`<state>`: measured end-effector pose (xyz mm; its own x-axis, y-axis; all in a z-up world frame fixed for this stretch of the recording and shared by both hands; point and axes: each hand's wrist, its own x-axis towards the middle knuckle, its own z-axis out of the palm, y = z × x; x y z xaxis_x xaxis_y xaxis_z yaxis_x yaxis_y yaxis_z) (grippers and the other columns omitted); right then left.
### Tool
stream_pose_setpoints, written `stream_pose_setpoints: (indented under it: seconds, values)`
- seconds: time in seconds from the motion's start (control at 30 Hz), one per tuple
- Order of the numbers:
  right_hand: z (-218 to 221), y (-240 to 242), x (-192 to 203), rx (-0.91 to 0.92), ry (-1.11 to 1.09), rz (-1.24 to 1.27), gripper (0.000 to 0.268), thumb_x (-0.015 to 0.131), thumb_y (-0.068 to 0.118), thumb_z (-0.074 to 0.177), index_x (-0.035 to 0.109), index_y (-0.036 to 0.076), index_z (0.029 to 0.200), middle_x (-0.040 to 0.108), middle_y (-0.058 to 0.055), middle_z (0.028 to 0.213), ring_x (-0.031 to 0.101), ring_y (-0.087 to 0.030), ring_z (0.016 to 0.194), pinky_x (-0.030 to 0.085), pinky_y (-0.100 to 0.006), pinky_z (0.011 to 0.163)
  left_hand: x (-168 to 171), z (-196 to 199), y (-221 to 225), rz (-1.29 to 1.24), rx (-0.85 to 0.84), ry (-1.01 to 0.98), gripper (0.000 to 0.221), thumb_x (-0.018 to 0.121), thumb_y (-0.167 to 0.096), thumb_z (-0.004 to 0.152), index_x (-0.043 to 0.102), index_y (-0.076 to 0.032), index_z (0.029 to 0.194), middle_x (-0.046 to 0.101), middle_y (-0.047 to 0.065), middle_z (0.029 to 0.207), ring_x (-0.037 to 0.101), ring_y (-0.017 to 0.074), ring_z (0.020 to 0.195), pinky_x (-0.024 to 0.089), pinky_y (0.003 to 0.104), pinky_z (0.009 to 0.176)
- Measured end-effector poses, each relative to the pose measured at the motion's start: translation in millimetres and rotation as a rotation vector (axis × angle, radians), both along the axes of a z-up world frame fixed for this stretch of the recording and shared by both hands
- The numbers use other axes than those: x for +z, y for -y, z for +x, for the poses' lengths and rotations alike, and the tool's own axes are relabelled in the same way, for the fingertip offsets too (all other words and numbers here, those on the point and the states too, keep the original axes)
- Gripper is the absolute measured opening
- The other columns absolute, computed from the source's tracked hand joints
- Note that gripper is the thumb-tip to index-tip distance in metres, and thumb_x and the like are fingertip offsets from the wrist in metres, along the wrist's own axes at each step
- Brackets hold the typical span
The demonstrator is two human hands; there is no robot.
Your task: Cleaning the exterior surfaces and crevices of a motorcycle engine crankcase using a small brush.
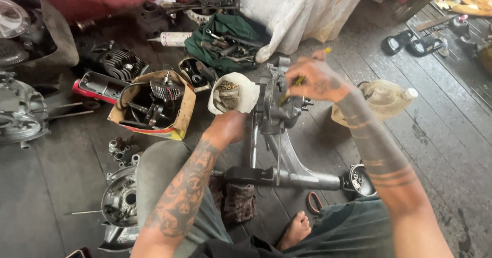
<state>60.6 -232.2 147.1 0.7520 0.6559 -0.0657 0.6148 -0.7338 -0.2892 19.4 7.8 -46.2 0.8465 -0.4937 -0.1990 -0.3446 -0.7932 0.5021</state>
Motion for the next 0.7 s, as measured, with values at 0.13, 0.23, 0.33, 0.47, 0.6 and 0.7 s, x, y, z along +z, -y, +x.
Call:
stream_pose_setpoints:
  seconds: [0.13, 0.23, 0.33, 0.47, 0.6, 0.7]
  values:
    - [-0.8, 2.4, -12.2, 0.003, -0.028, -0.006, 0.015, 0.078, 0.035, 0.086, 0.071, 0.025, 0.077, 0.074, 0.008, 0.084, 0.064, -0.02, 0.089, 0.031, -0.04, 0.095, 42.2, -17.4, -1.3, -0.013, -0.048, -0.027, 0.032, 0.062, -0.013, 0.087, 0.072, 0.0, 0.115, 0.073, 0.023, 0.108, 0.071, 0.0414, 0.105, 0.057, 0.058, 0.092]
    - [4.5, 4.8, -13.9, -0.046, 0.151, -0.059, 0.018, 0.078, 0.043, 0.088, 0.067, 0.031, 0.08, 0.07, 0.011, 0.083, 0.062, -0.016, 0.089, 0.027, -0.039, 0.094, 25.1, -8.2, 1.8, -0.013, 0.024, -0.03, 0.034, 0.068, -0.019, 0.085, 0.073, -0.005, 0.116, 0.075, 0.02, 0.107, 0.073, 0.0385, 0.103, 0.058, 0.056, 0.09]
    - [1.8, 5.4, -17.5, -0.047, 0.046, 0.004, 0.02, 0.075, 0.043, 0.093, 0.071, 0.028, 0.081, 0.073, 0.008, 0.083, 0.064, -0.019, 0.089, 0.028, -0.04, 0.097, 35.8, -15.5, 2.1, -0.024, 0.009, -0.083, 0.042, 0.07, -0.024, 0.084, 0.072, -0.007, 0.122, 0.074, 0.019, 0.111, 0.072, 0.0388, 0.106, 0.058, 0.058, 0.091]
    - [1.1, 3.7, -18.6, -0.114, 0.073, 0.007, 0.019, 0.075, 0.042, 0.093, 0.07, 0.026, 0.084, 0.075, 0.005, 0.085, 0.068, -0.021, 0.095, 0.028, -0.041, 0.101, 35.4, -10.5, 2.1, -0.027, 0.023, -0.064, 0.04, 0.068, -0.021, 0.087, 0.071, -0.005, 0.123, 0.074, 0.021, 0.112, 0.071, 0.039, 0.107, 0.057, 0.057, 0.093]
    - [13.8, 36.1, -19.8, -0.251, 0.117, -0.094, 0.019, 0.072, 0.046, 0.096, 0.07, 0.029, 0.087, 0.075, 0.005, 0.085, 0.069, -0.022, 0.09, 0.028, -0.037, 0.101, 0.9, 4.5, 2.4, 0.016, -0.013, -0.001, 0.036, 0.068, -0.02, 0.084, 0.073, -0.005, 0.116, 0.075, 0.019, 0.106, 0.073, 0.0389, 0.101, 0.058, 0.058, 0.089]
    - [-16.1, 33.5, -18.1, -0.348, -0.01, -0.031, 0.013, 0.07, 0.036, 0.098, 0.075, 0.024, 0.094, 0.078, -0.001, 0.09, 0.072, -0.029, 0.096, 0.032, -0.044, 0.102, 16.0, -4.0, 0.8, -0.017, -0.07, -0.053, 0.039, 0.069, -0.019, 0.085, 0.07, 0.003, 0.117, 0.072, 0.027, 0.113, 0.07, 0.0444, 0.108, 0.056, 0.061, 0.093]
